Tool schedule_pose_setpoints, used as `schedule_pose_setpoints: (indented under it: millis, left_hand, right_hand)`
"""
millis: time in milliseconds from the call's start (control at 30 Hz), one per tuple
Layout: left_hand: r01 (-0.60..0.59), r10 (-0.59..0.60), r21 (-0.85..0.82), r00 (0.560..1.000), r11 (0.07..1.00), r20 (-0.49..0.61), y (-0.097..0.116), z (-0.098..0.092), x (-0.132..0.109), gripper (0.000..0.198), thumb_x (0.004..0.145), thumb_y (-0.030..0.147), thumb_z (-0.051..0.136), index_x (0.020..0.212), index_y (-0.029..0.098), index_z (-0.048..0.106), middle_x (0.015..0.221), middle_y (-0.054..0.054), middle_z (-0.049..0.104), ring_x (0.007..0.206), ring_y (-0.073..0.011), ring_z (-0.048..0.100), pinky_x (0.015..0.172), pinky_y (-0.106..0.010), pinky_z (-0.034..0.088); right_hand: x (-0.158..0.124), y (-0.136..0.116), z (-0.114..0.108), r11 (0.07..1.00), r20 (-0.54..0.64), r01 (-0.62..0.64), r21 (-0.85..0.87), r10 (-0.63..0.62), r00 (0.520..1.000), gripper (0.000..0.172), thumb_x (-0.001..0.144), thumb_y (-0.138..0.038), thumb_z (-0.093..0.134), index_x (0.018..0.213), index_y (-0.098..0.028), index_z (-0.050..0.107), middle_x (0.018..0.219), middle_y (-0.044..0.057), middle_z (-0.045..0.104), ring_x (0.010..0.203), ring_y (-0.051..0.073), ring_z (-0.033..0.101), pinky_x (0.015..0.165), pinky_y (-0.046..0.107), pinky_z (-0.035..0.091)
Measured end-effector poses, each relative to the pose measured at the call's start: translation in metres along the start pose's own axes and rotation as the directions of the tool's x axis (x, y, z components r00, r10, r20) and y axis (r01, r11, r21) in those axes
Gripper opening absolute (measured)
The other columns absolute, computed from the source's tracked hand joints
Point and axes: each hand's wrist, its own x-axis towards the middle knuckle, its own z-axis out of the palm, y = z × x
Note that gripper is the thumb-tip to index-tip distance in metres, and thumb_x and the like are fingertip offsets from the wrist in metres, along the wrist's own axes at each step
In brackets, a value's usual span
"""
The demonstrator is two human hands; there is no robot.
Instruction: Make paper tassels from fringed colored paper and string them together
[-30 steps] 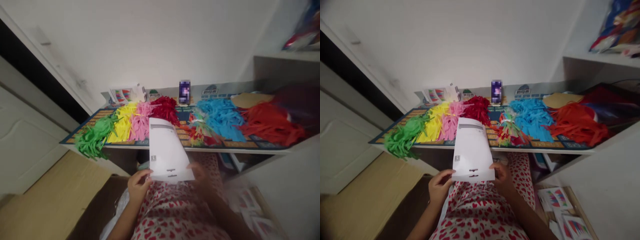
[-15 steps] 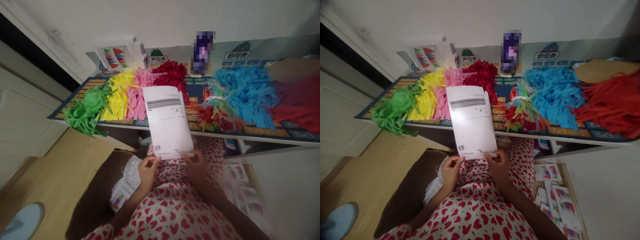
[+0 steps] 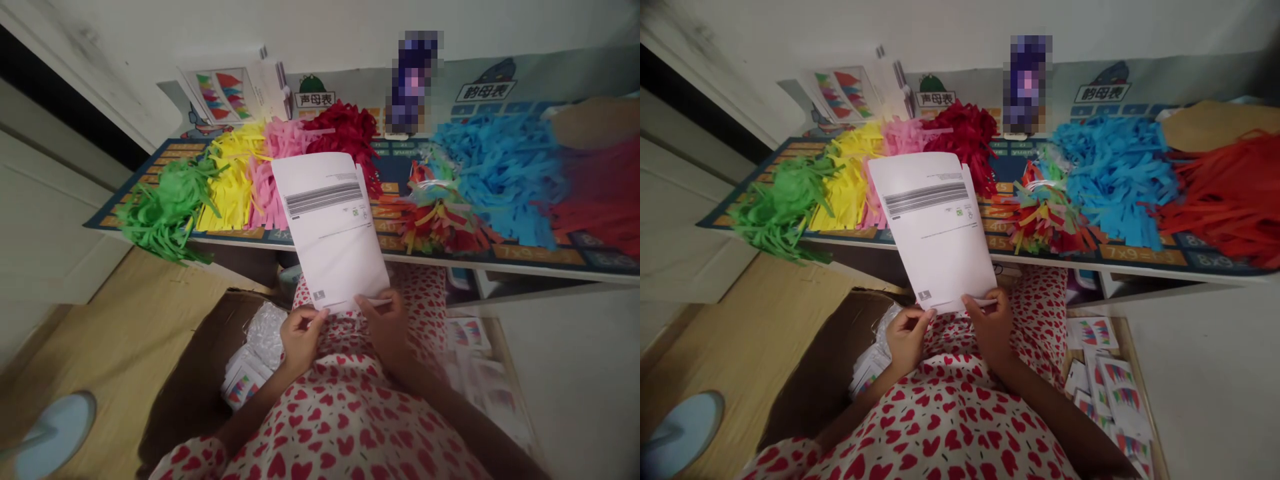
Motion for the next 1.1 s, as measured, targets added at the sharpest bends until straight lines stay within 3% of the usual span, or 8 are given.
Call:
schedule_pose_setpoints:
  millis: [267,367,567,667,967,1100]
  left_hand:
    - [-0.030,0.030,-0.037,1.000,0.999,-0.001,-0.0068,0.0015,-0.0009,0.022,0.071,0.035,0.076,0.064,0.017,0.066,0.061,0.001,0.065,0.058,-0.0123,0.059,0.059,-0.022,0.048]
    - [-0.013,0.013,-0.041,1.000,0.999,0.002,-0.0084,0.0021,-0.0012,0.022,0.071,0.035,0.076,0.065,0.017,0.066,0.057,0.002,0.062,0.054,-0.0109,0.056,0.055,-0.021,0.046]
    - [-0.071,0.073,-0.031,0.995,0.997,0.074,-0.0085,-0.0001,-0.0005,0.017,0.074,0.036,0.074,0.075,0.019,0.074,0.072,-0.002,0.072,0.065,-0.0145,0.064,0.064,-0.025,0.052]
    - [-0.097,0.099,-0.021,0.992,0.995,0.079,-0.0086,-0.0001,-0.0021,0.016,0.076,0.034,0.073,0.071,0.019,0.073,0.068,-0.001,0.070,0.063,-0.0140,0.063,0.063,-0.024,0.050]
    - [-0.173,0.173,0.088,0.985,0.981,0.010,-0.0061,0.0044,-0.0072,0.022,0.076,0.033,0.072,0.062,0.018,0.064,0.059,0.001,0.064,0.053,-0.0110,0.057,0.054,-0.022,0.045]
    - [-0.080,0.077,-0.019,0.991,0.997,-0.113,-0.0043,0.0091,-0.0066,0.031,0.070,0.034,0.077,0.061,0.019,0.051,0.058,0.003,0.060,0.052,-0.0090,0.055,0.053,-0.020,0.044]
  right_hand:
    - [0.0021,0.0032,0.0011,1.000,0.033,-0.011,0.007,0.010,0.999,0.044,0.062,-0.047,0.075,0.066,-0.022,0.039,0.058,-0.009,0.038,0.054,0.011,0.037,0.056,0.024,0.033]
    - [0.0019,0.0011,0.0010,0.999,0.035,-0.033,0.012,0.032,0.999,0.043,0.061,-0.047,0.074,0.068,-0.022,0.040,0.059,-0.009,0.040,0.054,0.011,0.037,0.056,0.024,0.033]
    - [0.0018,-0.0003,0.0013,0.998,0.037,-0.062,-0.001,0.062,0.997,0.043,0.060,-0.048,0.074,0.072,-0.022,0.043,0.062,-0.008,0.045,0.057,0.012,0.040,0.059,0.025,0.035]
    - [0.0022,0.0002,0.0011,0.999,0.021,-0.039,-0.025,0.040,0.999,0.041,0.060,-0.047,0.074,0.073,-0.022,0.043,0.066,-0.006,0.046,0.061,0.013,0.042,0.063,0.026,0.036]
    - [0.0018,0.0056,0.0040,0.997,0.014,-0.071,0.010,0.071,0.997,0.043,0.062,-0.049,0.074,0.075,-0.022,0.044,0.065,-0.006,0.047,0.060,0.013,0.043,0.061,0.026,0.037]
    - [0.0012,0.0066,0.0038,0.996,0.010,-0.086,0.013,0.086,0.996,0.043,0.061,-0.050,0.075,0.075,-0.021,0.046,0.065,-0.006,0.050,0.060,0.014,0.046,0.061,0.026,0.040]
